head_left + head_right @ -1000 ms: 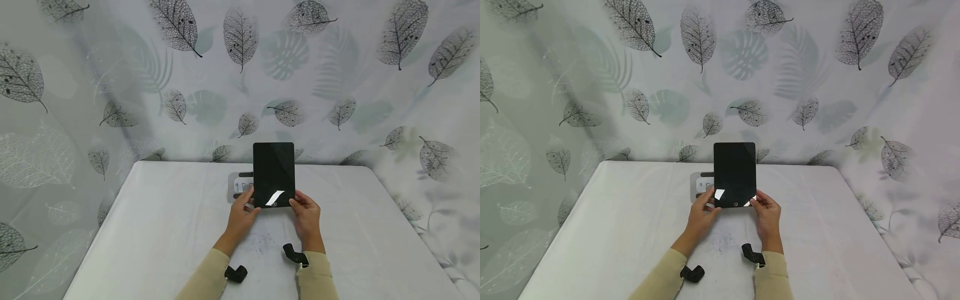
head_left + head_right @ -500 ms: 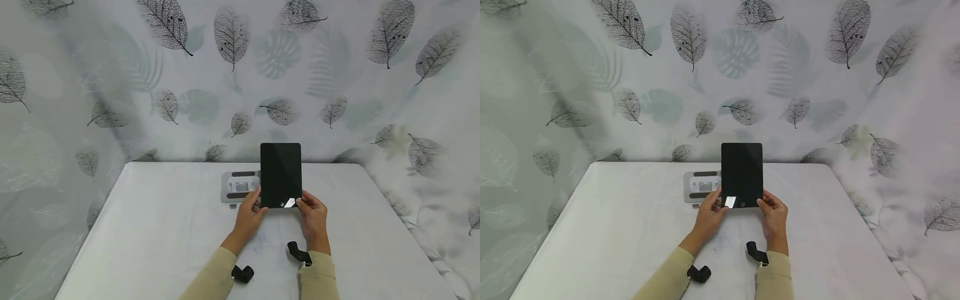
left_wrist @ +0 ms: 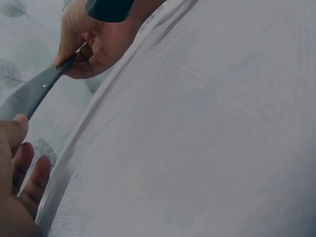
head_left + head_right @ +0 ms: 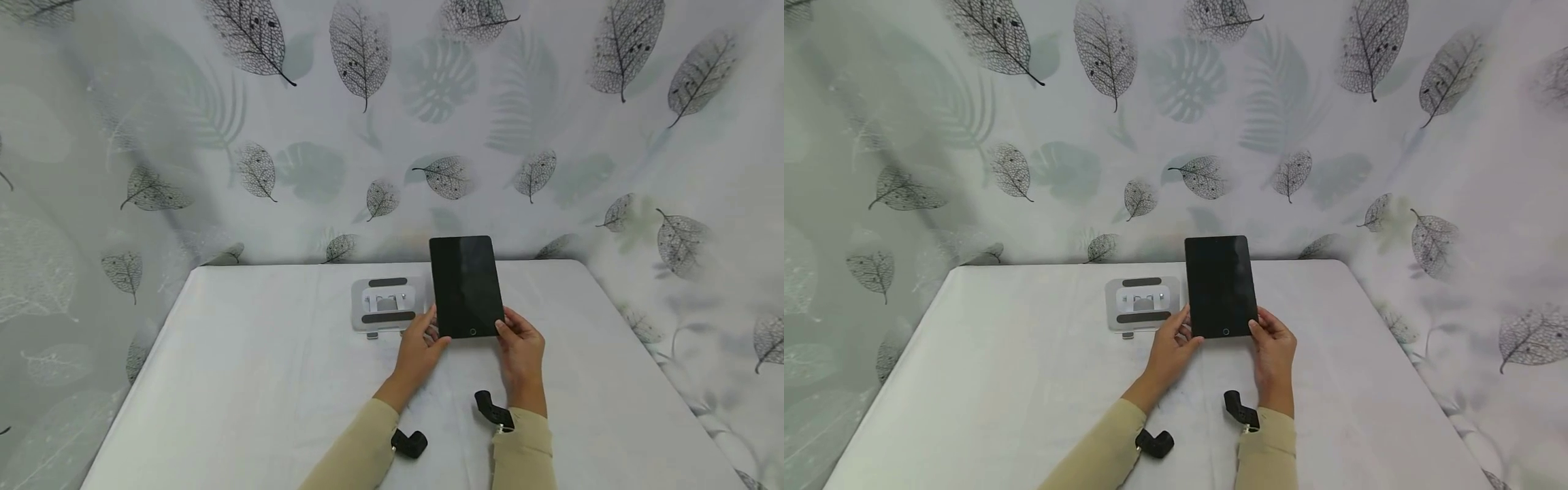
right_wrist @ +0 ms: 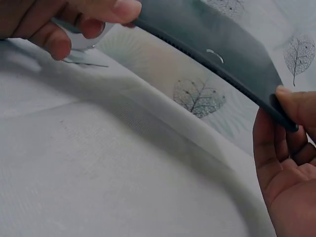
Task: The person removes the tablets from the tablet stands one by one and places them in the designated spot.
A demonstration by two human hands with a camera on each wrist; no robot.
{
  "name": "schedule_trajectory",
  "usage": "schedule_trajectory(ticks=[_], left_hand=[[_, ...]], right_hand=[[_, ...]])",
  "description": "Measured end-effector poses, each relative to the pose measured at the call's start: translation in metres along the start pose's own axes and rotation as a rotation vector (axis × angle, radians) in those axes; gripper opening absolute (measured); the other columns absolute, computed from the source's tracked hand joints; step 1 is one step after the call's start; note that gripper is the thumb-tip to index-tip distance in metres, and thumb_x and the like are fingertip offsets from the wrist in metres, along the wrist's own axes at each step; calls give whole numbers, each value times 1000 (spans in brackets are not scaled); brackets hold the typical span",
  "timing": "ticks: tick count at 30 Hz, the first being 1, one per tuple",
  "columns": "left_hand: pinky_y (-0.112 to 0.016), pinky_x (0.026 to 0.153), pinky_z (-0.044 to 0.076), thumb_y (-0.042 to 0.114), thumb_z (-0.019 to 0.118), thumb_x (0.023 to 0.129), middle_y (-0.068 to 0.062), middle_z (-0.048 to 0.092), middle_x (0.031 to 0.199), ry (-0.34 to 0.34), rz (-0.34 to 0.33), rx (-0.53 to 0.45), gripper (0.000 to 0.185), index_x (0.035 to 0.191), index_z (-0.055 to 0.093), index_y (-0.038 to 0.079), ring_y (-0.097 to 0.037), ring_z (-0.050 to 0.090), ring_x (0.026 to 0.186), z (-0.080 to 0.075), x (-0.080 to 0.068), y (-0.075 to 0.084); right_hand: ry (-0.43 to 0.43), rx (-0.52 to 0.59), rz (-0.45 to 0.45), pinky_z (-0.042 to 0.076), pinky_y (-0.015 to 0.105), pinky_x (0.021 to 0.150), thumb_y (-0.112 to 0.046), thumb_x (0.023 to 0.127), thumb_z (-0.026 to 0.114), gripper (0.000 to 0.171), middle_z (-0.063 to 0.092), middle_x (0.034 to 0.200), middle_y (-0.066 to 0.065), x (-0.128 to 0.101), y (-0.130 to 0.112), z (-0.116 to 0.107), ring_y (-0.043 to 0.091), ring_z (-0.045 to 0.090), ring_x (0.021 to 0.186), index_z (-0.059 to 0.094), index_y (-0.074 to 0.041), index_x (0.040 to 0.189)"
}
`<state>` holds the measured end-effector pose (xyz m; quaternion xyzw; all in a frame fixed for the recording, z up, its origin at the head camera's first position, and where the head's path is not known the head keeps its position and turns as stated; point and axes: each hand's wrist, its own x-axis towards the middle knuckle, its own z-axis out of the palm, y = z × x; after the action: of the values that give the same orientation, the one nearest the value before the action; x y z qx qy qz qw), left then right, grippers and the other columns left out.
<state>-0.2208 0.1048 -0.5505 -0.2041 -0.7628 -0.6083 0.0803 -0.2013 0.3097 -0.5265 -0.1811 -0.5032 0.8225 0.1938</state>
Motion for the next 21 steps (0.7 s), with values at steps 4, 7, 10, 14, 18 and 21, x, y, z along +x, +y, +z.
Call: schedule_trajectory(ticks=[4,7,10,14,18,21], left_hand=[[-19,72,52,6,82,84,-11,62,106,4,-89,-26,73,149,49,-1,-4,53,79,2,1,-1],[-19,71,49,7,82,85,-6,59,102,-16,-170,-22,71,148,50,-1,-2,49,75,3,3,-3],[-19,70,45,11,82,86,-1,56,97,-45,-240,6,70,148,50,1,-1,45,71,4,5,-4],[-19,65,43,13,82,86,1,57,94,-56,-302,68,68,145,53,-1,-2,44,67,3,9,-2],[-19,66,46,17,84,84,1,61,93,-62,-340,148,65,140,58,-2,-1,47,68,1,12,2],[-21,71,48,19,85,83,1,61,92,-70,-356,196,64,138,60,-2,-2,49,71,0,14,5]], right_hand=[[26,-158,14,56,14,75,10,91,68,35,65,88,-6,2,2,3,5,61,85,67,4,126],[46,-302,11,54,11,73,7,93,67,39,64,88,-10,2,3,4,2,60,85,61,10,132],[59,-403,15,53,9,73,5,94,65,39,62,89,-11,2,5,4,0,59,86,61,9,133],[69,-480,39,52,8,75,0,96,65,38,61,92,-12,4,6,2,1,58,91,63,4,134],[69,-535,45,51,8,75,-4,97,66,37,62,95,-11,4,6,2,3,57,93,65,2,133],[63,-566,41,51,7,76,-4,97,65,36,63,100,-7,5,6,3,3,57,93,65,2,133]])
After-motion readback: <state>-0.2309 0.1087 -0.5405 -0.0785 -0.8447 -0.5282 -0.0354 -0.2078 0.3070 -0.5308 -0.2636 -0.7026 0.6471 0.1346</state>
